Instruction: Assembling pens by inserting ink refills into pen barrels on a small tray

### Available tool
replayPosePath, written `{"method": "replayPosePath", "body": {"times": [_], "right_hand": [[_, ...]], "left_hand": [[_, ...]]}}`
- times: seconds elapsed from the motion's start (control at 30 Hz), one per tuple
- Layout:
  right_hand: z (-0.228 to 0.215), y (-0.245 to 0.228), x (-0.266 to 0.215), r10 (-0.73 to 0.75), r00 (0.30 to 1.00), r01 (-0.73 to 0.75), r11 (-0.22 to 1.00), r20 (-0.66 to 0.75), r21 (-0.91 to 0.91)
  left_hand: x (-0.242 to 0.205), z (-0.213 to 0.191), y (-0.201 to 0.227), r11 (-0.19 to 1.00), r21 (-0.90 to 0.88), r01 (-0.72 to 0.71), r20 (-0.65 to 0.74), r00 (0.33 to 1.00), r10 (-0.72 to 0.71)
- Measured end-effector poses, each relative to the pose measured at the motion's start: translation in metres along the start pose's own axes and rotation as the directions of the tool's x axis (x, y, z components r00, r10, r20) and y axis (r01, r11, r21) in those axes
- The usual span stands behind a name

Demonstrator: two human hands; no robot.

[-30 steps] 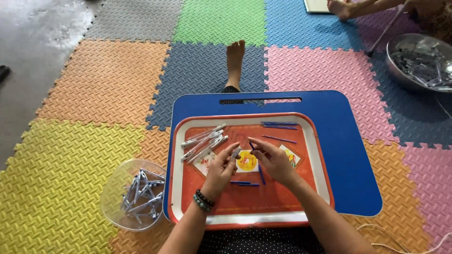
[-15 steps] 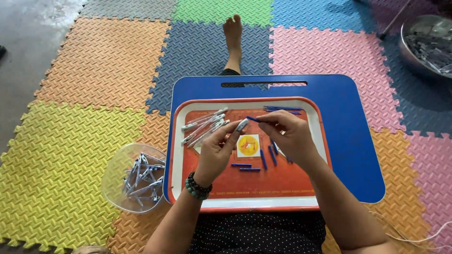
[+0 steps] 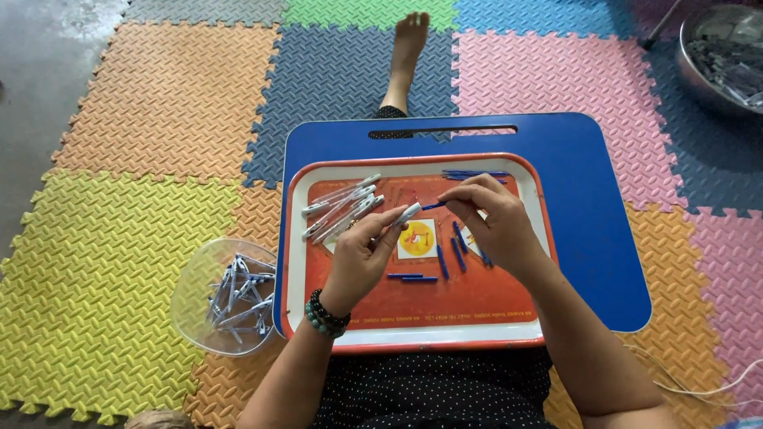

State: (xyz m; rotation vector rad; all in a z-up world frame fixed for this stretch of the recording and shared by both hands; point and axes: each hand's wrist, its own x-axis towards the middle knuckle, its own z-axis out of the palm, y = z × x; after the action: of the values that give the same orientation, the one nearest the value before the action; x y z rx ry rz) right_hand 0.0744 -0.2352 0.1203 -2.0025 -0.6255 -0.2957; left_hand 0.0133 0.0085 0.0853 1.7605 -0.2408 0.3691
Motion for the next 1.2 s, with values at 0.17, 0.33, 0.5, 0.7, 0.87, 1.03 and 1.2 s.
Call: {"method": "replayPosePath", "body": {"times": [0.17, 0.33, 0.5, 0.7, 0.87, 1.03, 1.2], "right_hand": [[-0.006, 0.002, -0.002, 0.031, 0.998, -0.031, 0.999, 0.052, 0.008], [-0.001, 0.009, -0.003, 0.043, 0.995, -0.045, 0.999, 0.086, 0.021], [0.000, 0.002, -0.002, 0.227, 0.974, -0.226, 0.951, 0.022, 0.209], [0.002, 0.011, -0.011, 0.376, 0.924, -0.357, 0.775, 0.075, 0.521], [0.016, 0.026, -0.018, 0.359, 0.926, -0.362, 0.749, 0.118, 0.555], [0.032, 0.034, -0.026, 0.359, 0.924, -0.372, 0.757, 0.133, 0.537], [0.045, 0.026, -0.032, 0.373, 0.910, -0.410, 0.761, 0.178, 0.502]], "left_hand": [[-0.001, -0.004, -0.002, 0.998, 0.057, -0.039, 0.041, 0.998, 0.036], [0.000, -0.004, 0.003, 0.997, 0.071, -0.038, 0.078, 0.996, 0.032], [-0.008, -0.007, 0.006, 0.998, 0.061, -0.005, 0.169, 0.986, -0.005], [-0.014, -0.010, -0.001, 0.995, 0.074, 0.063, 0.125, 0.990, -0.072], [-0.016, -0.010, -0.008, 0.989, 0.119, 0.093, 0.146, 0.983, -0.110], [-0.021, -0.010, -0.012, 0.980, 0.137, 0.143, 0.126, 0.979, -0.160], [-0.029, -0.014, -0.019, 0.979, 0.147, 0.140, 0.108, 0.982, -0.156]]}}
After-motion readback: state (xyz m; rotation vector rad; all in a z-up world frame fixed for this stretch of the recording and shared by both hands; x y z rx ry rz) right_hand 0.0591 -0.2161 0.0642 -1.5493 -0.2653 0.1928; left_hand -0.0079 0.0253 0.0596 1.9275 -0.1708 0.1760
